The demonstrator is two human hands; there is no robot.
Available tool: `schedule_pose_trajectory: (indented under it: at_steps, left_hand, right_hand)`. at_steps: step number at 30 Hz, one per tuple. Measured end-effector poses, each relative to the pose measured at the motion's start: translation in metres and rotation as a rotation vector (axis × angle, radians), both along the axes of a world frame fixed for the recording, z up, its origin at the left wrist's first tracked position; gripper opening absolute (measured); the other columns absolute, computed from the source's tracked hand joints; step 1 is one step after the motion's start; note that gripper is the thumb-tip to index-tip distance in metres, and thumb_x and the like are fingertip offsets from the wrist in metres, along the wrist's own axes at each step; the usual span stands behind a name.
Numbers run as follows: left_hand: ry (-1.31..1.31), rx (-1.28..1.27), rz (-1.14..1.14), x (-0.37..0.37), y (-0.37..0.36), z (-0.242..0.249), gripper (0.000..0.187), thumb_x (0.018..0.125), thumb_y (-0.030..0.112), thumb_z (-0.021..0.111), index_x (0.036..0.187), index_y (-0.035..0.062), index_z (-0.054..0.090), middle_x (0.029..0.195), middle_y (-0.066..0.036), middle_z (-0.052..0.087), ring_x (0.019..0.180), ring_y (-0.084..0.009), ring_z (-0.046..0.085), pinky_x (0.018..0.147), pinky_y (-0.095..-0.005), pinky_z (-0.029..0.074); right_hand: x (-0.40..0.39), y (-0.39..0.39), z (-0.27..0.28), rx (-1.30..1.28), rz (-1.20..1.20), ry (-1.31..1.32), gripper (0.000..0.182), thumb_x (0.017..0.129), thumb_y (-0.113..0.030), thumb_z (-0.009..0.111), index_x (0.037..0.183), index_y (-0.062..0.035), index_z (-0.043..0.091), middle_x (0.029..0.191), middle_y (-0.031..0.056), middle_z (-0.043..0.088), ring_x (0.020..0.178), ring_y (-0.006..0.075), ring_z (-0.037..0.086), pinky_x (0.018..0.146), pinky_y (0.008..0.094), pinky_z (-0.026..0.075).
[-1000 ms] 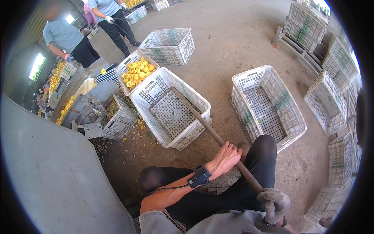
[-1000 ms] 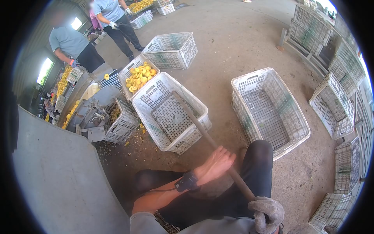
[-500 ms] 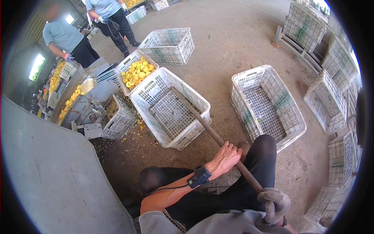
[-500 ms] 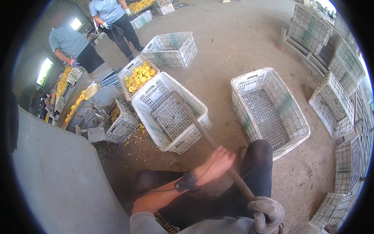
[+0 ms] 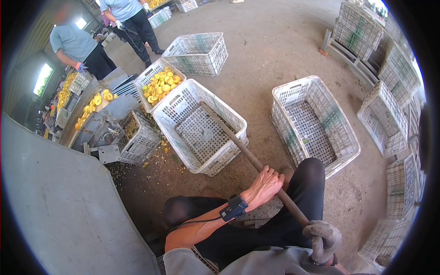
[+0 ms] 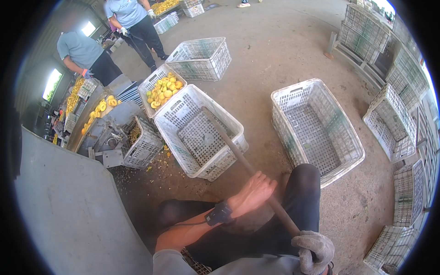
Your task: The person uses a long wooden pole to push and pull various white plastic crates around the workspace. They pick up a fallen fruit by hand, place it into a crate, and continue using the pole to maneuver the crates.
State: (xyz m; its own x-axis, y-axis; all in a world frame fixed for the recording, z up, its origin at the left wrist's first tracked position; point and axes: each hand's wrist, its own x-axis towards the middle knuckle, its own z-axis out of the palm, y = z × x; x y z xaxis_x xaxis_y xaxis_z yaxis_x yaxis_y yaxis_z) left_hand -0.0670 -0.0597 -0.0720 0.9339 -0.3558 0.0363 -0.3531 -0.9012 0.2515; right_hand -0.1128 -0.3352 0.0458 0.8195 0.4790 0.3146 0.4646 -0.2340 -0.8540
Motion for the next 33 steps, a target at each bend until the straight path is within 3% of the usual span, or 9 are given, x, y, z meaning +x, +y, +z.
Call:
schedule_pose_trajectory:
  at_steps: [4,7,10,13,33]
  left_hand:
    - [-0.075,0.021,-0.013,0.0,0.001,-0.009,0.036,0.072,0.014,0.085,0.099,0.0024,0.065,0.088,-0.015,0.071,0.09,-0.0288,0.07,0.088,-0.0422,0.046]
    - [-0.079,0.021,-0.01,0.0,0.0,-0.011,0.036,0.071,0.014,0.084,0.099,0.0025,0.065,0.087,-0.014,0.071,0.09,-0.0287,0.07,0.088,-0.0422,0.046]
    - [-0.083,0.017,-0.01,0.0,0.0,-0.01,0.034,0.073,0.013,0.084,0.099,0.0026,0.065,0.086,-0.014,0.071,0.089,-0.0284,0.07,0.088,-0.0419,0.046]
    - [-0.008,0.017,-0.003,0.0,0.0,0.0,0.015,0.085,0.011,0.072,0.096,0.0034,0.064,0.088,-0.015,0.069,0.094,-0.0314,0.067,0.093,-0.0418,0.047]
    - [-0.005,0.0,-0.003,0.001,0.001,-0.002,0.015,0.086,0.011,0.072,0.096,0.0035,0.064,0.088,-0.016,0.069,0.094,-0.0322,0.067,0.092,-0.043,0.048]
  right_hand:
    - [-0.001,0.001,-0.002,0.027,-0.008,0.006,0.015,0.092,-0.003,0.059,0.1,-0.0051,0.072,0.086,0.0155,0.076,0.071,0.0254,0.075,0.065,0.0344,0.06]
    - [0.0,0.0,-0.001,0.02,0.003,0.001,0.015,0.093,-0.003,0.059,0.101,-0.0051,0.072,0.086,0.0157,0.076,0.072,0.0255,0.075,0.065,0.0345,0.06]
    - [0.001,0.0,0.0,0.006,0.015,-0.018,0.016,0.093,-0.002,0.059,0.103,-0.0047,0.072,0.087,0.0157,0.076,0.071,0.0247,0.074,0.065,0.034,0.06]
    - [0.0,-0.001,-0.001,0.01,0.017,0.017,0.017,0.093,-0.001,0.058,0.103,-0.0044,0.071,0.087,0.0159,0.076,0.071,0.0239,0.074,0.064,0.0333,0.059]
    - [0.001,-0.001,-0.002,0.029,0.016,0.001,0.018,0.092,0.001,0.057,0.102,-0.0038,0.071,0.087,0.0159,0.076,0.072,0.0239,0.074,0.065,0.0332,0.06]
